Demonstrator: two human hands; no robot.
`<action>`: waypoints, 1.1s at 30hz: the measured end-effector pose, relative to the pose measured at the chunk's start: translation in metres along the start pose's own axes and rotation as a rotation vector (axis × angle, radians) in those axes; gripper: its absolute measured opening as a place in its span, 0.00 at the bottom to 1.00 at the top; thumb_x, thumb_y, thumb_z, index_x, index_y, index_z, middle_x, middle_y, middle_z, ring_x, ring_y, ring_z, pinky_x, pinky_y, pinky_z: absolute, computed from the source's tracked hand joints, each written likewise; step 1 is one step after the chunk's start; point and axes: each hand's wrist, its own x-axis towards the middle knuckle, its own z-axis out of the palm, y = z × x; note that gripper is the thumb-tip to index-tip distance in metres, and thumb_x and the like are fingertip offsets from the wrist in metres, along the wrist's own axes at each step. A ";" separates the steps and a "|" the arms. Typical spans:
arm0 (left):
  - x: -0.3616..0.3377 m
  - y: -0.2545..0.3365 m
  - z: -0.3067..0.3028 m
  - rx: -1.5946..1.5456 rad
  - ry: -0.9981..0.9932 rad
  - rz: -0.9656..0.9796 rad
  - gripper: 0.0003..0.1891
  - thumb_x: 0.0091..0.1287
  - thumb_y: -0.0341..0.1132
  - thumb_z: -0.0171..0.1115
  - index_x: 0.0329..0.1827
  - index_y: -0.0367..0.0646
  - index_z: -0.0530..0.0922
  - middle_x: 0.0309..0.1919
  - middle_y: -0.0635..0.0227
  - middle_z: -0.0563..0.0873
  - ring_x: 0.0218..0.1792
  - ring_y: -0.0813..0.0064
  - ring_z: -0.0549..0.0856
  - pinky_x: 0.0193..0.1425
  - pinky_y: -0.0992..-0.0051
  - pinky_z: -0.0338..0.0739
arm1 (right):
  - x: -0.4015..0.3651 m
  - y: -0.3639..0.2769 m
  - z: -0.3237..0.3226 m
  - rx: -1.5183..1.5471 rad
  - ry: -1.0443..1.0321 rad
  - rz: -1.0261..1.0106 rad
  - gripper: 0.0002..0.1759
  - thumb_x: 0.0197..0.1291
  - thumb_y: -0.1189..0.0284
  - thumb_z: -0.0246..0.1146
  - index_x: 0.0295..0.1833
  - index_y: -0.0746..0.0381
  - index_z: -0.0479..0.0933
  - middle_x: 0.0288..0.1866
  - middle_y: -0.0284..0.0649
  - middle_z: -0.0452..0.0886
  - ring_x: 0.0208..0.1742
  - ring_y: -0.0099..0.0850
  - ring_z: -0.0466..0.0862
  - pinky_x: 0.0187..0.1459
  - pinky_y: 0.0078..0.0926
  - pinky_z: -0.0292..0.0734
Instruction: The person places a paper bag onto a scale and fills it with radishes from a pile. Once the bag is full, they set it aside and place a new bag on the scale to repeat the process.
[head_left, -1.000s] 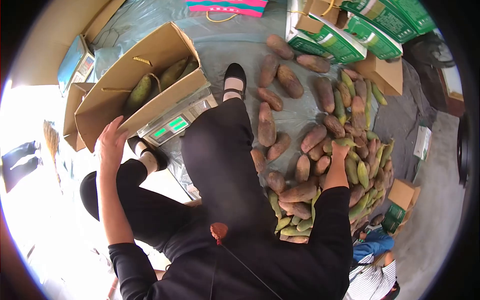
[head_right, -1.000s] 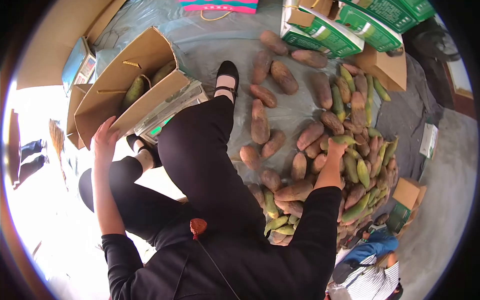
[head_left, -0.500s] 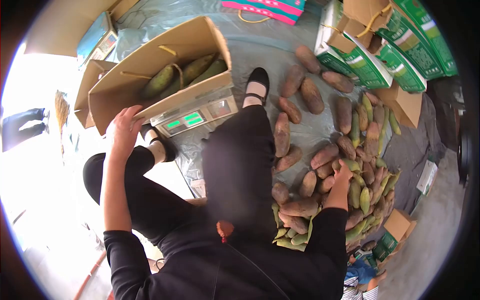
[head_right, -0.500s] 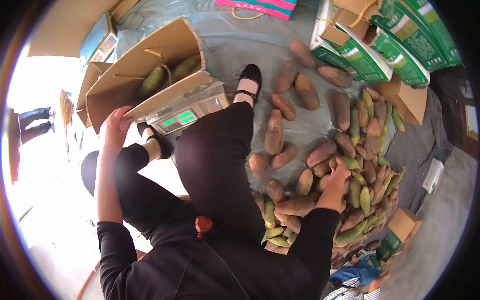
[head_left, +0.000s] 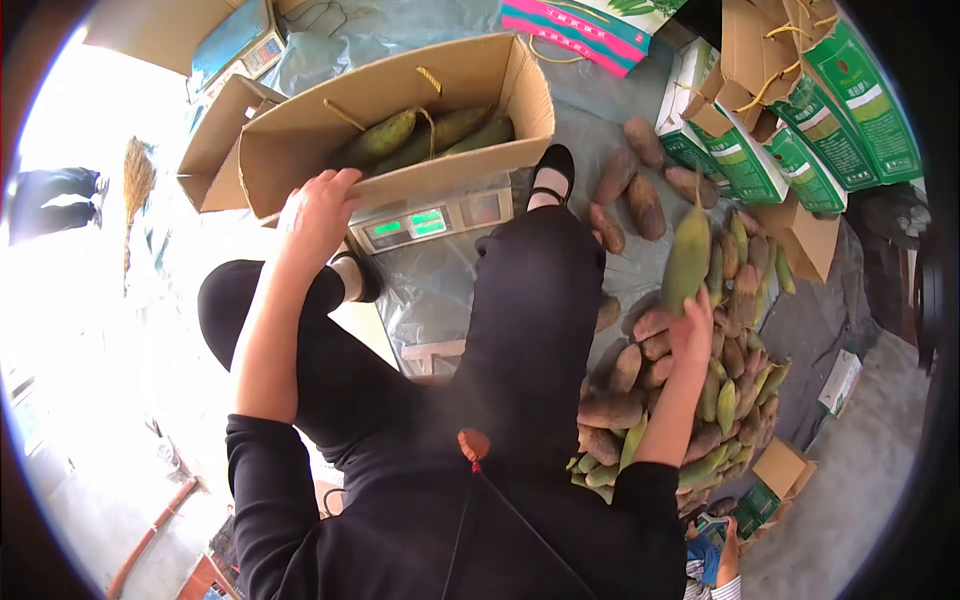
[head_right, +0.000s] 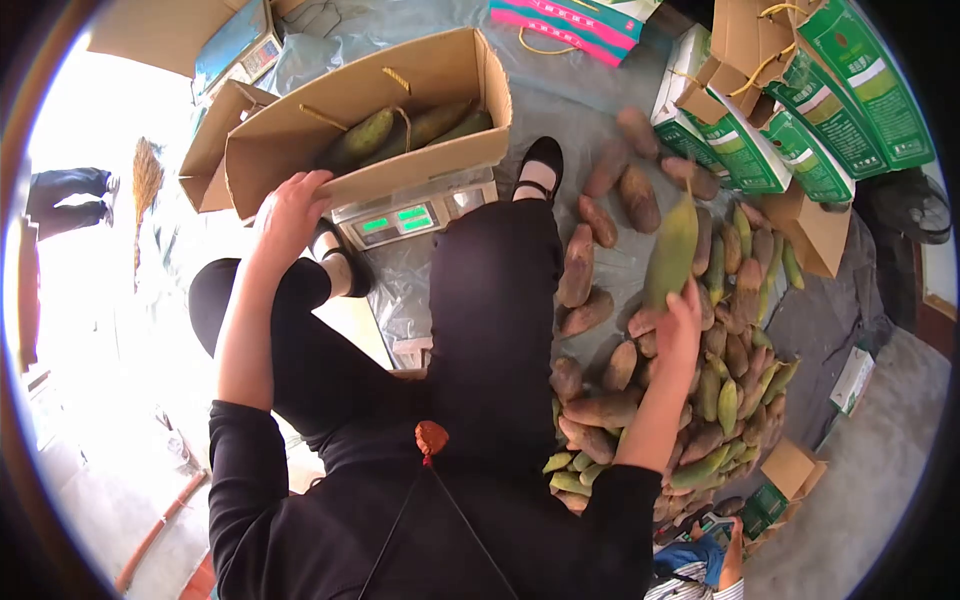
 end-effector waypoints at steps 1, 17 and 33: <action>-0.002 0.001 -0.001 -0.004 0.022 0.017 0.14 0.60 0.31 0.61 0.49 0.43 0.77 0.39 0.60 0.81 0.48 0.58 0.80 0.51 0.62 0.73 | 0.004 -0.017 0.022 -0.062 -0.070 -0.060 0.41 0.51 0.67 0.65 0.70 0.67 0.58 0.62 0.42 0.71 0.62 0.35 0.73 0.62 0.34 0.66; -0.010 0.000 -0.016 0.005 0.087 0.124 0.13 0.62 0.30 0.58 0.49 0.43 0.79 0.41 0.59 0.82 0.44 0.55 0.81 0.47 0.61 0.76 | 0.080 -0.079 0.345 -0.583 -0.968 -0.230 0.25 0.60 0.67 0.64 0.59 0.68 0.72 0.49 0.43 0.80 0.44 0.29 0.79 0.44 0.24 0.73; -0.010 -0.004 -0.014 -0.048 -0.029 0.156 0.18 0.63 0.28 0.58 0.57 0.41 0.75 0.51 0.53 0.81 0.52 0.52 0.80 0.56 0.63 0.74 | -0.074 -0.026 -0.070 -0.595 0.371 0.214 0.21 0.57 0.66 0.63 0.56 0.60 0.76 0.38 0.30 0.80 0.40 0.20 0.77 0.41 0.20 0.72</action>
